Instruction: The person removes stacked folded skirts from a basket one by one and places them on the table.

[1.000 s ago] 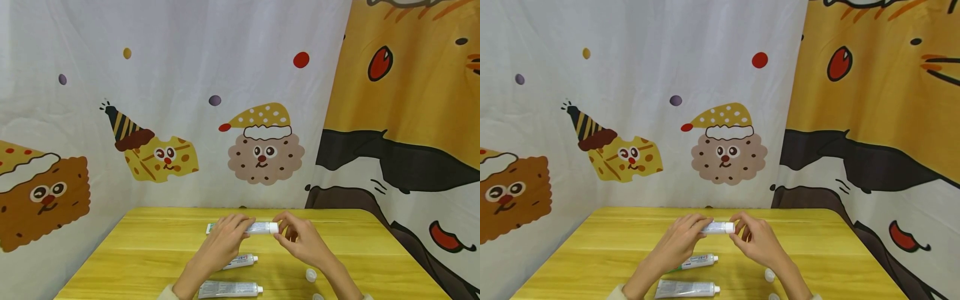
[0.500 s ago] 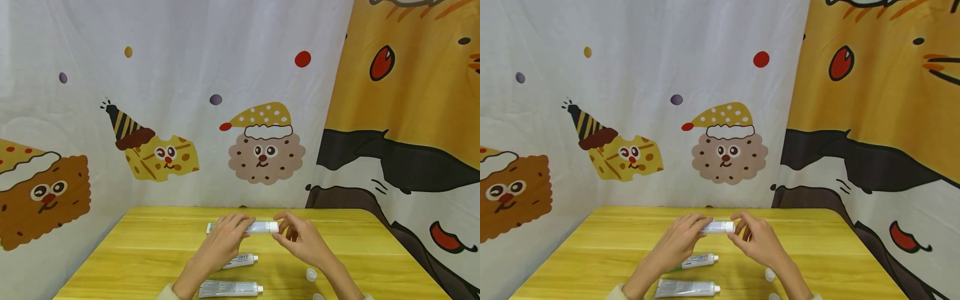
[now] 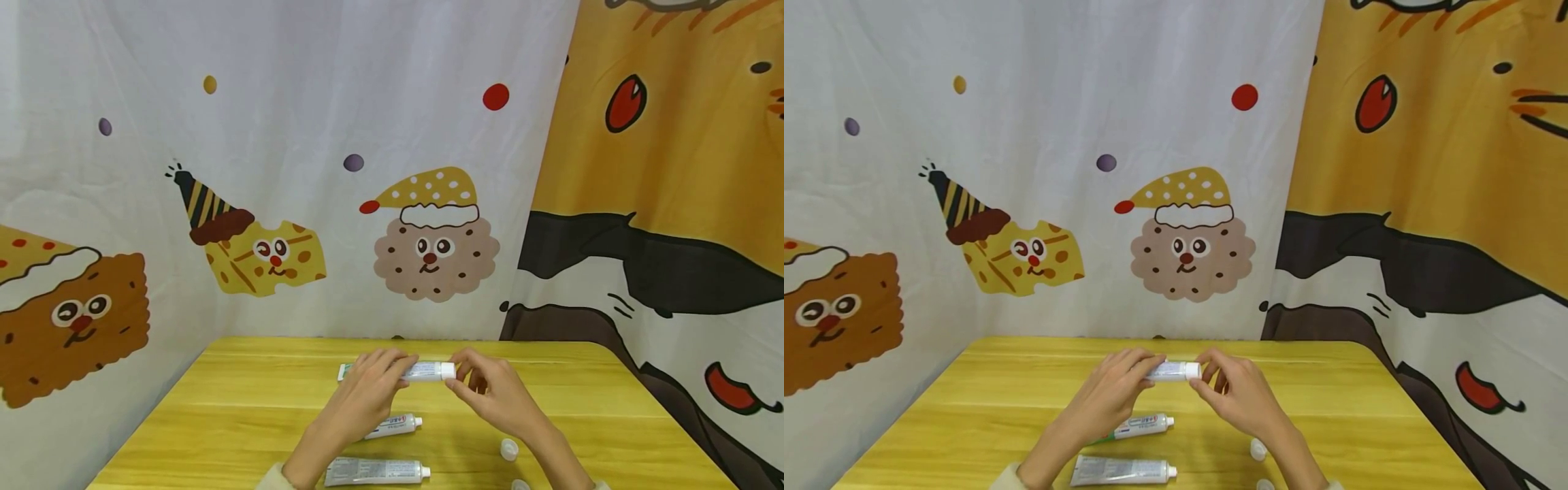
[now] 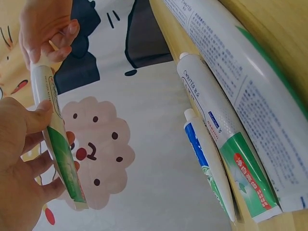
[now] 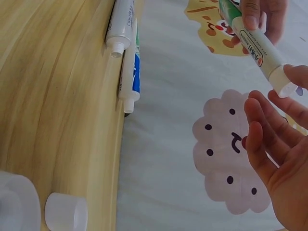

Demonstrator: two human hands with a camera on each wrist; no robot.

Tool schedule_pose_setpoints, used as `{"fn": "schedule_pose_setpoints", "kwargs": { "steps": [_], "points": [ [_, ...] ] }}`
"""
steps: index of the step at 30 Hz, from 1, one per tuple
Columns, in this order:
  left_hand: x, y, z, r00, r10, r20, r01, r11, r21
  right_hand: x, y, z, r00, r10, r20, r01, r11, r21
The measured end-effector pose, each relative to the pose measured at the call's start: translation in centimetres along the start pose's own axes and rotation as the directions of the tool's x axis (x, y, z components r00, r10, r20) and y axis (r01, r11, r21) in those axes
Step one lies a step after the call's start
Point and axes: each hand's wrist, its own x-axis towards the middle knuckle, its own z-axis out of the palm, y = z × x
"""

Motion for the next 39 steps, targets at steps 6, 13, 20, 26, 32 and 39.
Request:
{"fn": "schedule_pose_setpoints", "kwargs": {
  "steps": [6, 13, 20, 26, 32, 39],
  "points": [
    [0.02, -0.04, 0.03, 1.0, -0.003, 0.0, 0.003, 1.0, -0.004, -0.01, 0.01, 0.01, 1.0, 0.011, 0.001, -0.011, 1.0, 0.008],
    [0.0, -0.1, 0.07, 1.0, 0.003, -0.006, -0.003, 1.0, -0.003, 0.01, 0.17, 0.07, 0.999, -0.036, -0.012, 0.036, 0.999, 0.011],
    [-0.03, -0.07, 0.06, 1.0, -0.001, -0.005, 0.001, 1.0, -0.006, 0.0, -0.05, -0.02, 1.0, -0.009, -0.01, 0.009, 1.0, 0.0],
    [0.0, -0.04, -0.05, 1.0, -0.004, 0.002, 0.004, 1.0, -0.005, 0.03, -0.05, -0.06, 1.0, 0.013, -0.008, -0.013, 1.0, -0.007],
    [-0.02, -0.06, -0.03, 1.0, 0.001, 0.001, -0.001, 1.0, -0.001, 0.07, 0.16, 0.01, 0.999, -0.043, -0.015, 0.043, 0.999, -0.003],
    [0.0, -0.04, 0.03, 1.0, 0.004, 0.0, -0.004, 1.0, 0.001, -0.07, 0.21, 0.06, 0.999, -0.041, -0.014, 0.041, 0.999, -0.001]
  ]
}}
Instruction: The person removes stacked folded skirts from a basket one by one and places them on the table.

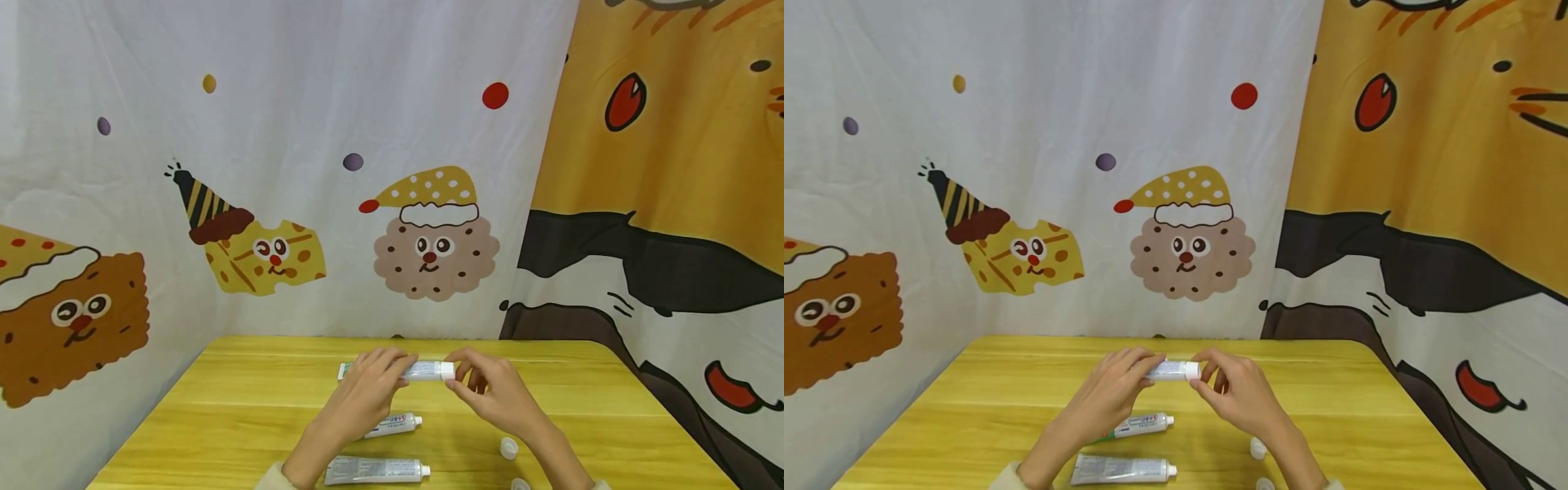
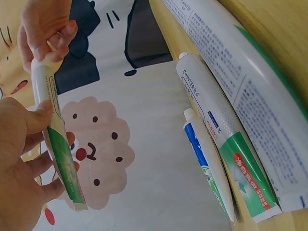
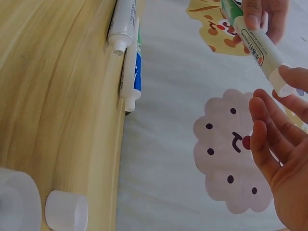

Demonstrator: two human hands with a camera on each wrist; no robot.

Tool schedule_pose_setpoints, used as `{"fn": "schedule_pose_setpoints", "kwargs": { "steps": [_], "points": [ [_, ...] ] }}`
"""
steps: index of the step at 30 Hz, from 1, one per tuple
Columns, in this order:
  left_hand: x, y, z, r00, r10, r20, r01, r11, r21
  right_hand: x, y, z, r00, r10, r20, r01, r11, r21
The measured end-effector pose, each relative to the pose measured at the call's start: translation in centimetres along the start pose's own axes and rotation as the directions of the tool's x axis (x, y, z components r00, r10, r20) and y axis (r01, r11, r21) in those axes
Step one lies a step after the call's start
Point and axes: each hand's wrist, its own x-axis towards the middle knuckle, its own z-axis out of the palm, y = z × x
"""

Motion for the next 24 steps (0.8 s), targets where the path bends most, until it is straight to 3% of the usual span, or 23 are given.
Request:
{"fn": "schedule_pose_setpoints", "kwargs": {
  "steps": [10, 18, 24],
  "points": [
    [-0.04, -0.01, -0.05, 1.0, -0.002, 0.009, 0.002, 1.0, 0.002, -0.1, 0.03, -0.06, 0.997, 0.071, 0.006, -0.071, 0.996, -0.059],
    [-0.03, 0.0, -0.09, 1.0, -0.003, 0.001, 0.003, 1.0, 0.002, -0.01, 0.16, -0.01, 1.0, 0.021, 0.008, -0.021, 1.0, 0.0],
    [0.02, -0.02, -0.05, 1.0, -0.002, 0.001, 0.002, 1.0, 0.007, -0.06, 0.06, -0.01, 0.999, 0.026, 0.023, -0.027, 1.0, 0.014]
  ]
}}
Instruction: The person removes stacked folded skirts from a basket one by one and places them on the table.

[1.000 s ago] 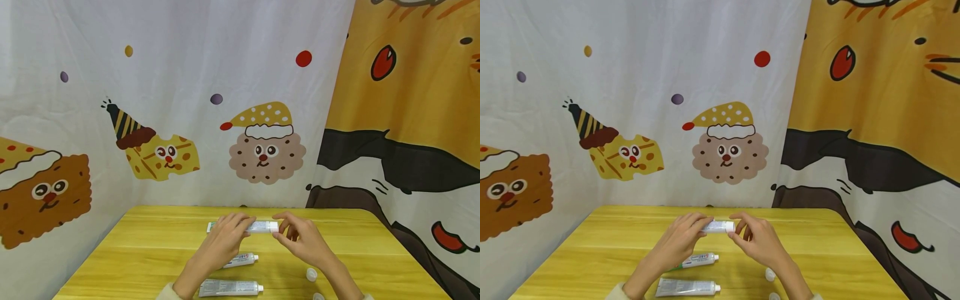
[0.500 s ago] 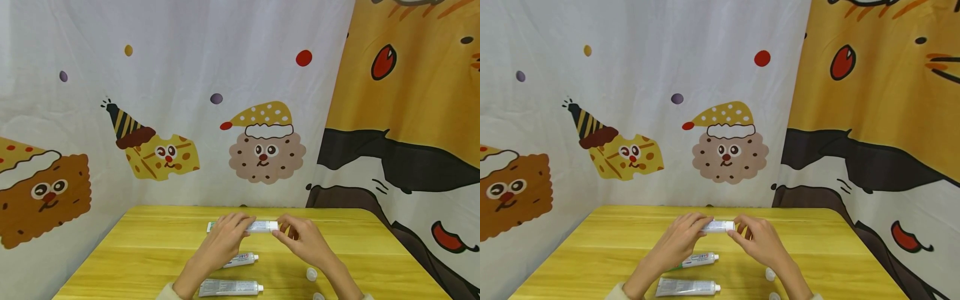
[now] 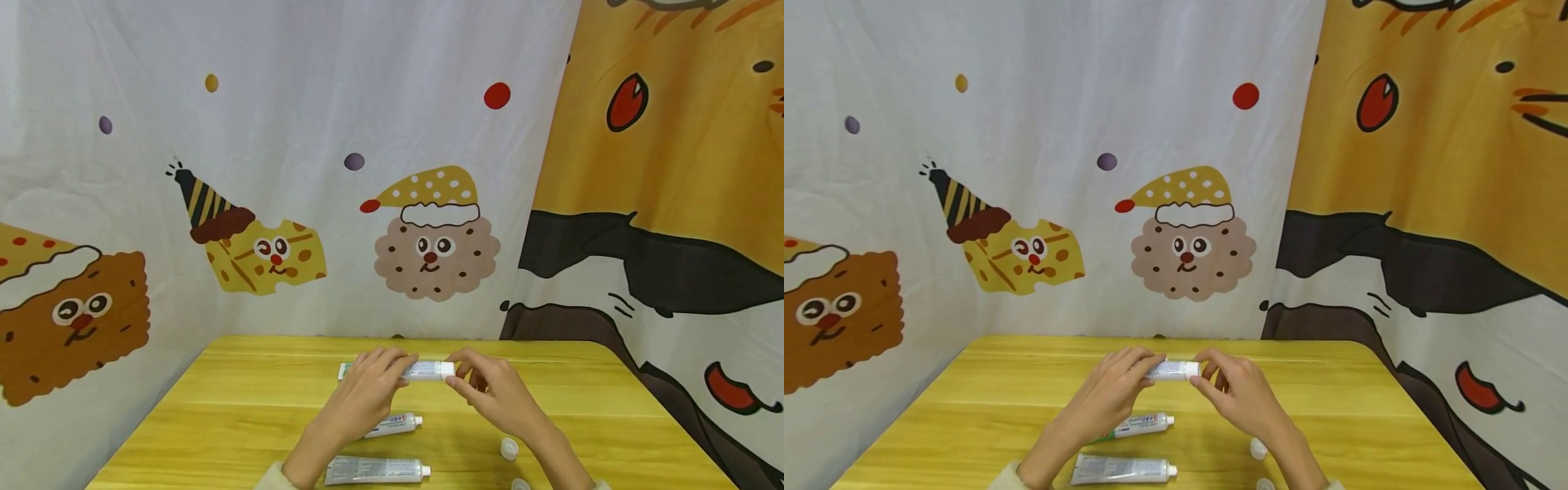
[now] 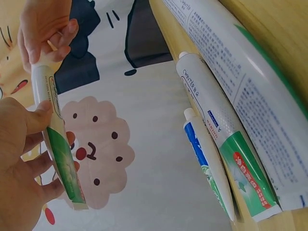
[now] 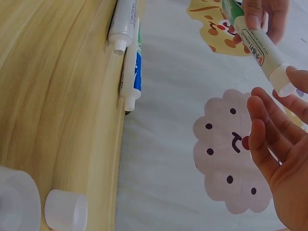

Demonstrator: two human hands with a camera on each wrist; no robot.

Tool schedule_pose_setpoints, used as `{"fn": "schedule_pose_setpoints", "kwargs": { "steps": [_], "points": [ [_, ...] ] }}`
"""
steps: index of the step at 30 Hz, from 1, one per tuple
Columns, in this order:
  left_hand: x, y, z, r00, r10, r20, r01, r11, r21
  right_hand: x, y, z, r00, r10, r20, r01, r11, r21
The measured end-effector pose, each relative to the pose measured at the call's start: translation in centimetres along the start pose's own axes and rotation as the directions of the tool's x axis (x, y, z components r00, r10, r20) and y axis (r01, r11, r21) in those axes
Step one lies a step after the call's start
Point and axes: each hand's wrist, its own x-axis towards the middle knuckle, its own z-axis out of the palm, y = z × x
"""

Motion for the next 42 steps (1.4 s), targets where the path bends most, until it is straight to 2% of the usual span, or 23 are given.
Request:
{"fn": "schedule_pose_setpoints", "kwargs": {
  "steps": [12, 22, 28, 34, 40, 42],
  "points": [
    [0.0, -0.1, 0.1, 1.0, -0.002, -0.017, 0.002, 1.0, -0.014, 0.0, -0.4, 0.0, 0.999, 0.019, 0.026, -0.018, 0.999, -0.044],
    [-0.1, 0.0, 0.0, 0.998, 0.011, -0.069, -0.015, 0.999, -0.05, -0.1, -0.6, 0.1, 0.999, 0.033, 0.036, -0.029, 0.993, -0.113],
    [-0.1, 0.0, 0.1, 0.996, 0.007, -0.085, -0.011, 0.999, -0.052, 0.0, -0.6, 0.2, 0.999, 0.041, 0.03, -0.037, 0.992, -0.119],
    [-0.3, -0.6, 0.1, 0.997, -0.004, -0.08, -0.001, 0.998, -0.063, 0.3, -0.5, 0.2, 0.994, 0.106, 0.034, -0.102, 0.989, -0.111],
    [-0.5, -1.3, 0.9, 0.997, -0.003, -0.073, -0.003, 0.996, -0.084, 0.3, -0.6, -0.7, 0.979, 0.201, 0.042, -0.195, 0.974, -0.119],
    [-0.5, -1.5, 1.2, 0.998, 0.006, -0.06, -0.011, 0.997, -0.079, 0.3, -0.6, -1.0, 0.978, 0.206, 0.039, -0.2, 0.972, -0.125]
  ]
}}
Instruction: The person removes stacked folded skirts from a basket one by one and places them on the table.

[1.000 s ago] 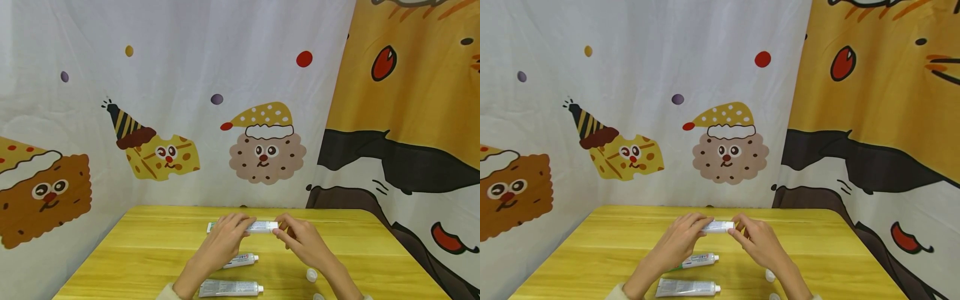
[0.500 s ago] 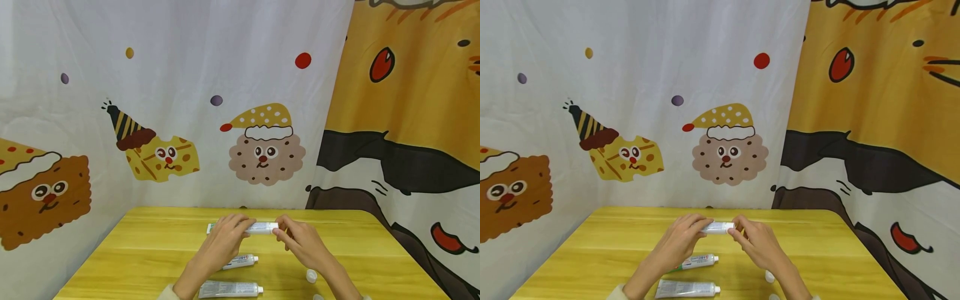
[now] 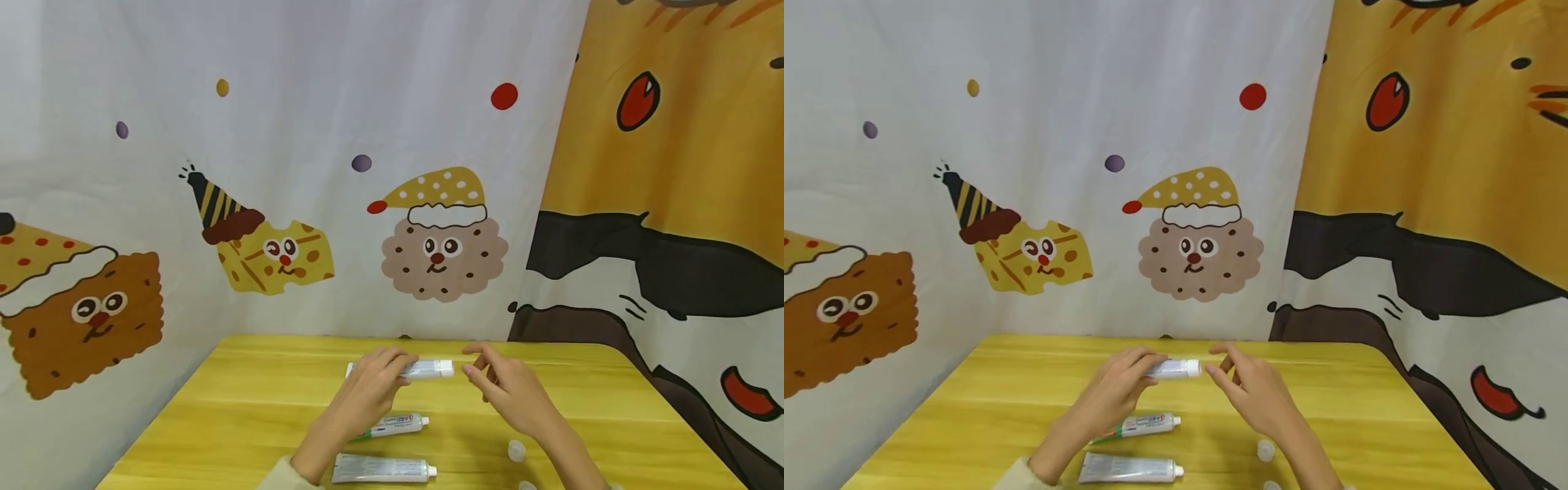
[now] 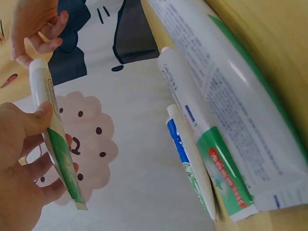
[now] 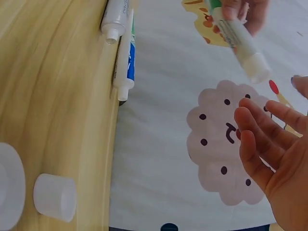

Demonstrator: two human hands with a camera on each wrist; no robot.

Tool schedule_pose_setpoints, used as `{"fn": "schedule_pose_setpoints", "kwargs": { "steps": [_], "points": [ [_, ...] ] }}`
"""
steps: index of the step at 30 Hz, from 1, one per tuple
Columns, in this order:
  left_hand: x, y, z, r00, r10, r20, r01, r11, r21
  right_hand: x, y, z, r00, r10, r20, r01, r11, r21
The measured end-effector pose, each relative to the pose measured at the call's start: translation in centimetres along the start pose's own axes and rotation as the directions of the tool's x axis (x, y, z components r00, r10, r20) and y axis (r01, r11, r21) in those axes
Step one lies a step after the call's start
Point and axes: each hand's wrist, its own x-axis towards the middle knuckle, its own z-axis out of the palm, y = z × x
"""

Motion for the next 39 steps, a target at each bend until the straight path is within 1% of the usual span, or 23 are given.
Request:
{"fn": "schedule_pose_setpoints", "kwargs": {
  "steps": [2, 4, 7, 10, 13, 16, 19, 22, 28, 32, 38, 39],
  "points": [
    [0.2, -0.1, 0.4, 1.0, 0.007, 0.009, -0.007, 1.0, 0.009, -0.1, 0.2, -0.4, 1.0, -0.014, -0.007, 0.014, 1.0, -0.018],
    [0.2, -0.2, 0.6, 1.0, -0.003, 0.015, 0.003, 1.0, 0.011, -0.1, 0.3, -0.5, 0.999, -0.033, -0.004, 0.033, 0.999, -0.024],
    [0.0, -0.7, 1.0, 0.998, -0.045, 0.041, 0.046, 0.999, -0.018, 0.0, 0.5, -0.5, 0.998, -0.058, 0.01, 0.059, 0.998, -0.036],
    [-0.1, -1.5, 1.8, 0.99, -0.09, 0.105, 0.098, 0.993, -0.071, -0.1, 0.8, -0.6, 0.998, -0.058, 0.02, 0.059, 0.997, -0.042],
    [-0.4, -2.5, 2.7, 0.971, -0.131, 0.2, 0.156, 0.981, -0.115, -0.1, 0.9, -0.7, 0.999, -0.047, 0.027, 0.048, 0.998, -0.045],
    [-0.8, -3.4, 3.6, 0.939, -0.163, 0.302, 0.213, 0.967, -0.139, -0.3, 1.1, -0.7, 0.998, -0.039, 0.038, 0.041, 0.998, -0.038],
    [-1.2, -4.2, 4.4, 0.908, -0.176, 0.38, 0.243, 0.961, -0.134, -0.4, 1.1, -0.7, 0.998, -0.032, 0.047, 0.034, 0.999, -0.028],
    [-1.5, -4.8, 5.0, 0.892, -0.171, 0.418, 0.239, 0.964, -0.115, -0.4, 1.1, -0.7, 0.999, -0.029, 0.043, 0.03, 0.999, -0.021],
    [-1.6, -5.1, 5.7, 0.872, -0.151, 0.465, 0.212, 0.974, -0.081, -0.2, 1.2, -0.8, 0.999, -0.029, 0.037, 0.03, 0.999, -0.024],
    [-1.4, -5.0, 5.9, 0.865, -0.145, 0.48, 0.198, 0.978, -0.06, -0.2, 1.2, -0.9, 0.999, -0.026, 0.034, 0.027, 0.999, -0.028],
    [-1.0, -5.0, 6.2, 0.859, -0.146, 0.491, 0.187, 0.982, -0.035, -0.2, 1.2, -1.0, 0.999, -0.018, 0.04, 0.019, 1.0, -0.023],
    [-0.9, -5.1, 6.2, 0.86, -0.142, 0.49, 0.18, 0.983, -0.031, -0.2, 1.3, -1.1, 0.999, -0.017, 0.041, 0.018, 1.0, -0.021]
  ]
}}
